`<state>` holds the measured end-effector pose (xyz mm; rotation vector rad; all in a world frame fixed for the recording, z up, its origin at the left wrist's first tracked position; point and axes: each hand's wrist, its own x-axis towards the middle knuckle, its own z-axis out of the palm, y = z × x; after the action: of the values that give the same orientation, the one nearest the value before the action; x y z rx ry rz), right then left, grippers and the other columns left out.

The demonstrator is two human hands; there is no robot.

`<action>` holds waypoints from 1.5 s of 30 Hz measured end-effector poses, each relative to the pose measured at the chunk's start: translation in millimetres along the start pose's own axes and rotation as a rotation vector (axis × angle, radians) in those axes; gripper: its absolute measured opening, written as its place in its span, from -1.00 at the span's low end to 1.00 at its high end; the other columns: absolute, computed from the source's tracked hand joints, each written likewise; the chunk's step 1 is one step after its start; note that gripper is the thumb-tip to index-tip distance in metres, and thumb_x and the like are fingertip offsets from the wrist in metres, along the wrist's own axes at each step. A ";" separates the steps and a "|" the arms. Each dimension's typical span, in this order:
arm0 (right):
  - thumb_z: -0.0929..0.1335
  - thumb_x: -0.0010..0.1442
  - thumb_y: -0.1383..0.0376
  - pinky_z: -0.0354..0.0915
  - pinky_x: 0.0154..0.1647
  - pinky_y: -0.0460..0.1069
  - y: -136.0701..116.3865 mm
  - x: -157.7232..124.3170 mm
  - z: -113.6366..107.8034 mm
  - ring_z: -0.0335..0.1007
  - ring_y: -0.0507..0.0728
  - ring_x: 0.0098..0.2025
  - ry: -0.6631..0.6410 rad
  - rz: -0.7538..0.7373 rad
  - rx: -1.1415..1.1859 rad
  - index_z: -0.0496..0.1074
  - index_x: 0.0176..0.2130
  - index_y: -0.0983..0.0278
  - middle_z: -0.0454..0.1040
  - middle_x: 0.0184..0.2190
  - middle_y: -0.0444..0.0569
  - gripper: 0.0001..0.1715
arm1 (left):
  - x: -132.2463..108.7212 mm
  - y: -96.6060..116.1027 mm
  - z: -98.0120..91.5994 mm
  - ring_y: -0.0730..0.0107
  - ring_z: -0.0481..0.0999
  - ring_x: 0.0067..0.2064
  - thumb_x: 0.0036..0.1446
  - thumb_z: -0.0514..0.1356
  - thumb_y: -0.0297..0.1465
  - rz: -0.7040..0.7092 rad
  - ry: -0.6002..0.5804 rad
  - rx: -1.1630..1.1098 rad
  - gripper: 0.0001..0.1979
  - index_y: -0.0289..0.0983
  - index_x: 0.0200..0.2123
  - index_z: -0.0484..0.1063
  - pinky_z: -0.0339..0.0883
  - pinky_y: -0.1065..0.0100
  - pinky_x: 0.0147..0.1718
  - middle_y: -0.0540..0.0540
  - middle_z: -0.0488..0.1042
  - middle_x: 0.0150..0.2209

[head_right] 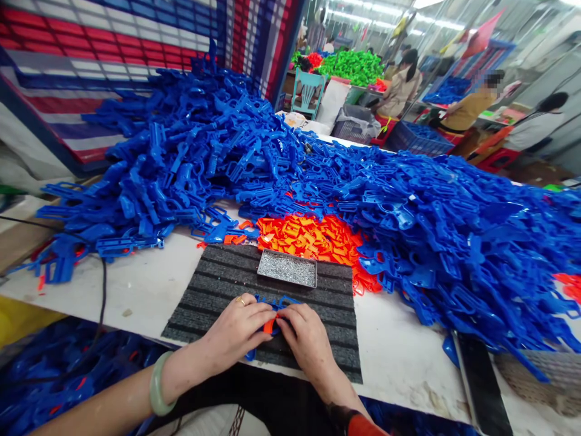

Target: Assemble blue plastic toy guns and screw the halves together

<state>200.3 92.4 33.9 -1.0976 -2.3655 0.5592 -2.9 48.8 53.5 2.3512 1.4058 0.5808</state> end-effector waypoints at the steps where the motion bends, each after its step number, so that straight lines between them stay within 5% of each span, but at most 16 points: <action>1: 0.30 0.30 0.30 0.40 -0.14 0.07 -0.3 0.3 0.0 0.47 0.13 -0.20 -0.004 -0.007 0.006 0.47 -0.19 0.21 0.55 -0.26 -0.02 -0.85 | -0.9 -0.6 0.6 0.20 0.38 -0.04 0.24 0.20 -0.31 -0.001 0.007 -0.001 -0.70 -0.20 0.04 0.39 0.28 0.16 -0.01 -0.09 0.50 -0.06; 29: 0.34 0.26 0.35 0.41 -0.18 0.05 -0.7 0.4 4.6 0.45 0.12 -0.24 0.072 0.033 0.089 0.48 -0.23 0.22 0.53 -0.30 -0.04 -0.90 | -5.8 1.5 12.5 0.22 0.37 -0.10 0.30 0.12 -0.37 0.015 0.155 0.080 -0.81 -0.20 -0.06 0.44 0.33 0.16 -0.13 -0.08 0.47 -0.03; 45: 0.36 0.24 0.35 0.40 -0.18 0.05 2.8 -0.1 8.0 0.41 0.13 -0.23 0.070 0.031 0.110 0.48 -0.26 0.22 0.49 -0.29 -0.03 -0.93 | -0.3 14.0 13.4 0.18 0.38 -0.18 0.29 0.08 -0.46 0.069 0.057 0.384 -0.80 -0.35 -0.07 0.41 0.33 0.15 -0.18 -0.16 0.43 -0.20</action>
<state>197.5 92.7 25.9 -1.0889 -2.2336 0.6434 14.2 41.1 48.6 2.7073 1.5847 0.4291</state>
